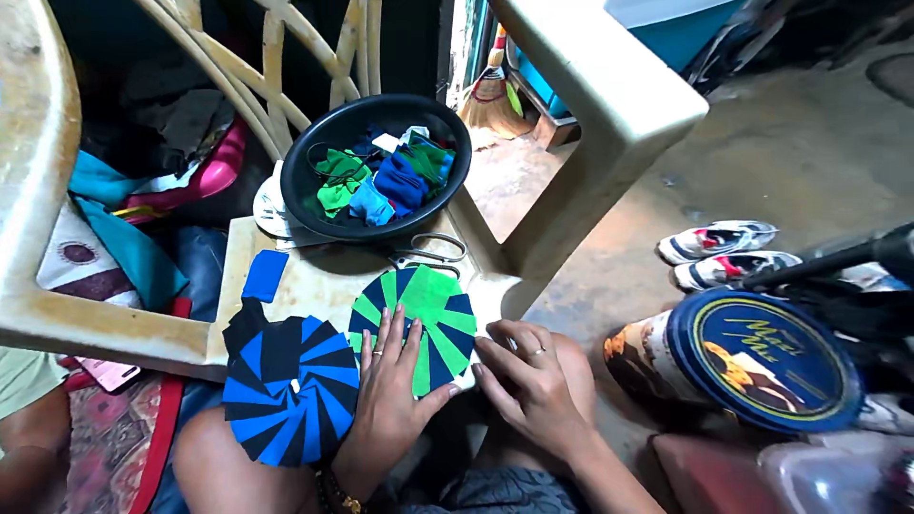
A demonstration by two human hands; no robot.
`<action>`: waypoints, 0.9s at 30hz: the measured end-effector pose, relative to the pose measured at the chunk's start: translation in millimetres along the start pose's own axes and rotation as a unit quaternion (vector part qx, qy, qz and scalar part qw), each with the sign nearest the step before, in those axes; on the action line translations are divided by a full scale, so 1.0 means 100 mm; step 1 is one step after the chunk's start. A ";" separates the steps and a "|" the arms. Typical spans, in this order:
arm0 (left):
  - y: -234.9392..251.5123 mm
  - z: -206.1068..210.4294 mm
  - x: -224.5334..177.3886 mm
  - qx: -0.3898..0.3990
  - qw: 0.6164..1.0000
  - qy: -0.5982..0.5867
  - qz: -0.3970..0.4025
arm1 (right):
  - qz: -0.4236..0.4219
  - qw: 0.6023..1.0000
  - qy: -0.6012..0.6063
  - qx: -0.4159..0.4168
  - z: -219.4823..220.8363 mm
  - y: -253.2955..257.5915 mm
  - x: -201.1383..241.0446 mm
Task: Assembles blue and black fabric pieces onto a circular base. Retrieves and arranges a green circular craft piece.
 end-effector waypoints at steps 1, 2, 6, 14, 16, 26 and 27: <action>0.00 0.00 0.00 0.000 1.000 0.001 -0.001 | -0.001 1.000 0.000 -0.001 0.00 0.00 0.00; 0.00 0.00 0.00 0.000 1.000 0.003 -0.001 | -0.001 1.000 -0.001 -0.001 -0.01 0.01 0.01; 0.00 -0.01 0.00 0.011 1.000 0.003 -0.007 | -0.002 1.000 -0.002 -0.005 0.00 0.01 0.02; 0.15 -0.44 0.16 -0.132 0.985 -0.103 -0.050 | -0.012 1.000 -0.002 -0.010 -0.01 -0.01 0.04; 0.17 -0.59 0.26 -0.168 0.978 -0.096 -0.077 | -0.036 0.999 -0.003 -0.013 -0.01 -0.01 0.03; -0.59 -0.50 0.07 -0.070 0.923 -0.339 -0.166 | -0.113 0.980 0.064 0.151 0.00 0.57 0.14; -0.62 -0.44 0.07 -0.091 0.928 -0.319 -0.169 | -0.111 0.977 0.069 0.170 0.03 0.64 0.12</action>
Point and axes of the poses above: each hand's wrist, its own y-axis towards the middle knuckle, its own z-axis out of the palm, x = y × z, the point moved 1 cm from there along y, towards the middle knuckle, and after that the axes turned 7 degrees about -z, right-handed, at the moved point
